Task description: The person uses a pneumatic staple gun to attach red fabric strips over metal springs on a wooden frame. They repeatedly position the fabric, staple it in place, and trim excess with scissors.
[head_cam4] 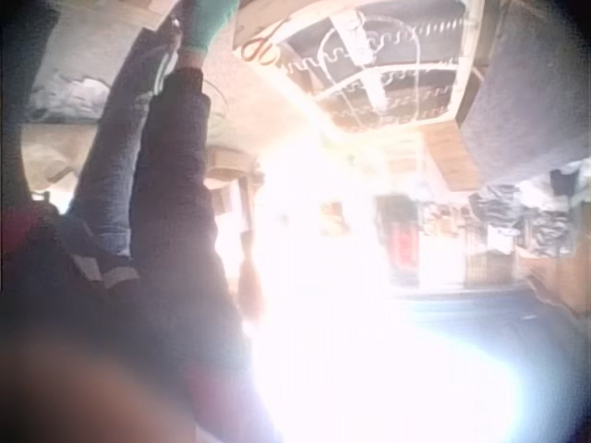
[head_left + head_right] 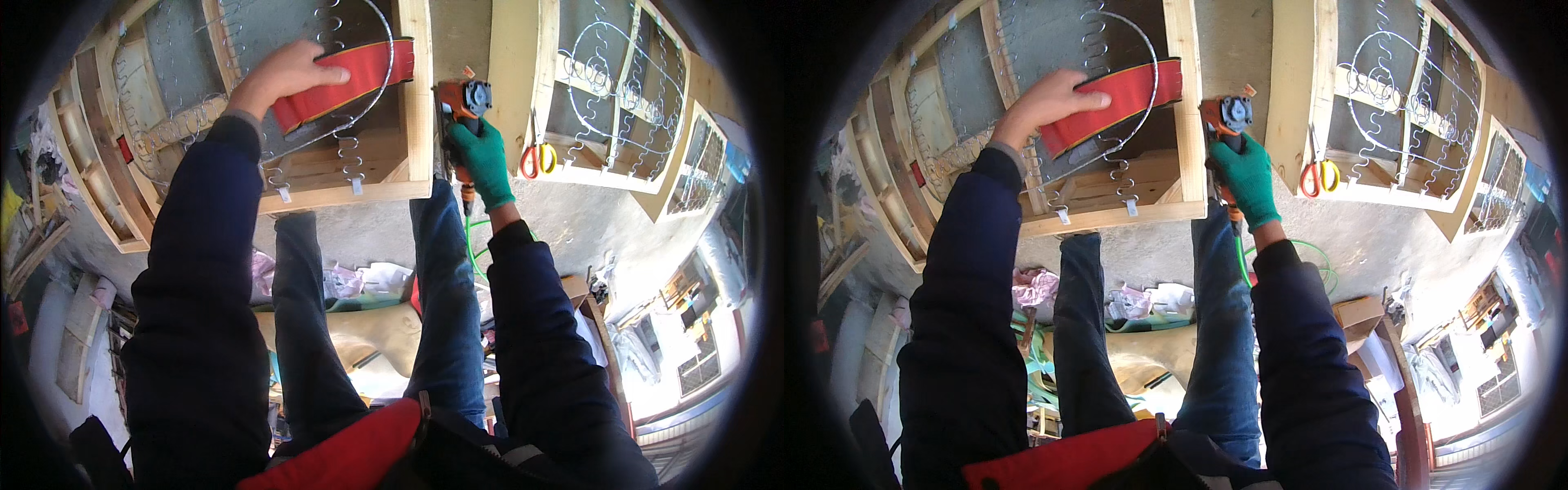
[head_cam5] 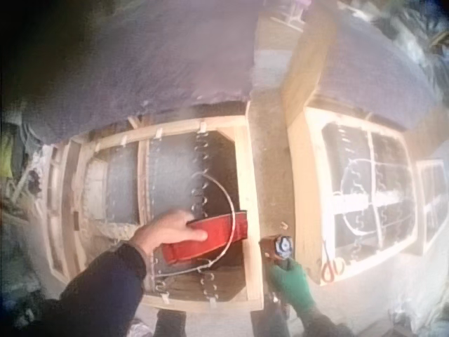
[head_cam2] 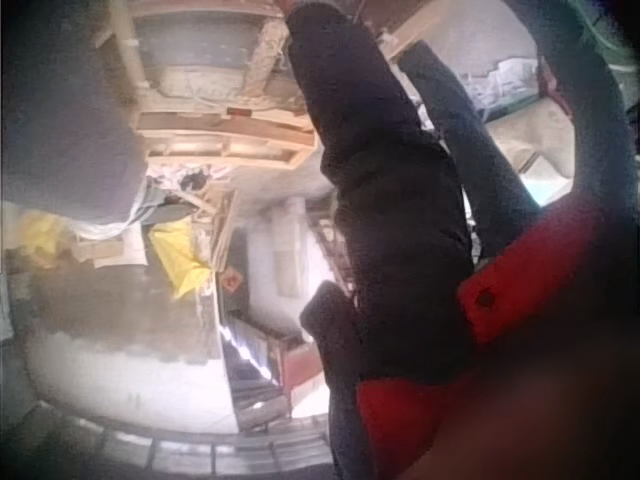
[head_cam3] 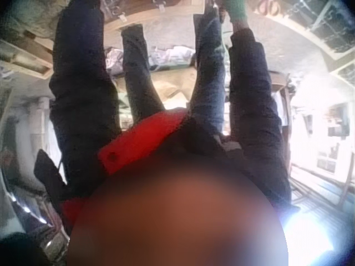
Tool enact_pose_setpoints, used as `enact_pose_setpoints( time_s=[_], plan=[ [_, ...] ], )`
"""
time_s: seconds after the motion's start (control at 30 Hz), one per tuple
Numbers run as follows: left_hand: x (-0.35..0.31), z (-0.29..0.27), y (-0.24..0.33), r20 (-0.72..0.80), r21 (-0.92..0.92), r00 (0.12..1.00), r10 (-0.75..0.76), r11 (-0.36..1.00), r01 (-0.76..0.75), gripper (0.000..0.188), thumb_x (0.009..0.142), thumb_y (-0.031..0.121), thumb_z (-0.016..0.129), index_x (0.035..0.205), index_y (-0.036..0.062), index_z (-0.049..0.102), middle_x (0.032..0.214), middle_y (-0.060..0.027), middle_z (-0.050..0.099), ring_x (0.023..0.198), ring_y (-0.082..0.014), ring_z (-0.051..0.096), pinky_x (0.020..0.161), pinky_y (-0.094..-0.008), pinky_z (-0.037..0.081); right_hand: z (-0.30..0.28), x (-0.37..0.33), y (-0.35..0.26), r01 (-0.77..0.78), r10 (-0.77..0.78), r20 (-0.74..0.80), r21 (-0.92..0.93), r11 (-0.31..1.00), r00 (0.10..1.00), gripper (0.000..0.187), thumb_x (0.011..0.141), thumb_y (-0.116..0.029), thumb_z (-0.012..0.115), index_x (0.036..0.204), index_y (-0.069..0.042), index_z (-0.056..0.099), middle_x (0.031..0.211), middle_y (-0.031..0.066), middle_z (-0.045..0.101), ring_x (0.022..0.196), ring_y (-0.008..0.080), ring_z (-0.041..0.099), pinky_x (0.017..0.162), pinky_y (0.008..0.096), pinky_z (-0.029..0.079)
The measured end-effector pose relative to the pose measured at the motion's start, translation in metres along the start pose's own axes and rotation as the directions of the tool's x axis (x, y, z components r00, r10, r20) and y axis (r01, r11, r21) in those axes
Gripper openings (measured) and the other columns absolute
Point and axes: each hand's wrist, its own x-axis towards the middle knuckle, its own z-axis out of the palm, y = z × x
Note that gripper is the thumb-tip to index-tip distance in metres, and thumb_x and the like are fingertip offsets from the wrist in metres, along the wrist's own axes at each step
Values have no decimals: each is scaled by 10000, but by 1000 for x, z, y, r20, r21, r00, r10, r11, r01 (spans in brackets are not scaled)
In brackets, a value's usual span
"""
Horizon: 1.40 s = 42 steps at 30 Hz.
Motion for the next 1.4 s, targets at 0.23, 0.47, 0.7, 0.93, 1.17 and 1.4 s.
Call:
enact_pose_setpoints(
  time_s=[0.23, 0.47, 0.7, 0.93, 1.17, 1.4],
  plan=[
    [-17, -19, 60, 110, -503, 994, 0, 862, 55, 482, 952, 395, 763, 1201, -18, 764, 1040, -104, 800, 892, -193, 736, 838, -342, 559, -83, -28, 9, -102, 108, 71, -82, 991, 992, 304, 907, -244, 745, 1075, 10, 739, 796, 55, 734, 665, 114, 663, 636, 315, 538],
    [46, 99, 163, -271, -768, 953, -134, 627, -130, 294, 935, 263, 713, 987, -23, 666, 927, -132, 683, 887, -244, 648, 822, -387, 503, -162, -38, -13, -160, 160, 164, -11, 987, 973, 282, 937, -222, 732, 1096, 9, 759, 819, 66, 748, 691, 123, 694, 642, 296, 544],
    [125, 177, 193, -387, -794, 907, -169, 561, -234, 181, 962, 162, 688, 947, -7, 626, 873, -44, 599, 848, -172, 566, 808, -362, 471, -229, -44, -19, -209, 202, 150, 33, 977, 968, 273, 965, -222, 727, 1118, 0, 775, 863, 58, 744, 708, 120, 656, 640, 261, 486],
    [165, 224, 182, -610, -589, 773, -172, 752, -297, 265, 934, 166, 668, 843, -53, 550, 892, -160, 571, 863, -345, 586, 800, -439, 471, -199, -2, -89, -243, 255, 172, -87, 966, 952, 262, 981, -140, 704, 1202, -2, 731, 934, 50, 744, 738, 110, 684, 649, 259, 535],
    [164, 245, 176, -686, -724, 696, -215, 305, -619, 264, 996, 200, 665, 1197, 34, 706, 1185, -142, 721, 1057, -317, 687, 941, -407, 557, -68, 74, -130, -66, 119, 358, -158, 985, 926, 288, 923, -210, 728, 1092, 23, 718, 767, 49, 702, 643, 113, 663, 622, 286, 531],
    [146, 264, 174, -201, -705, 964, -175, -657, -267, 431, 1076, 301, 647, 1426, 64, 566, 1311, -110, 676, 1232, -222, 657, 1041, -368, 543, -8, 85, -126, 61, 54, 310, -348, 936, 949, 324, 880, -249, 726, 1000, 52, 722, 739, 104, 721, 599, 152, 689, 637, 320, 565]
  ],
)
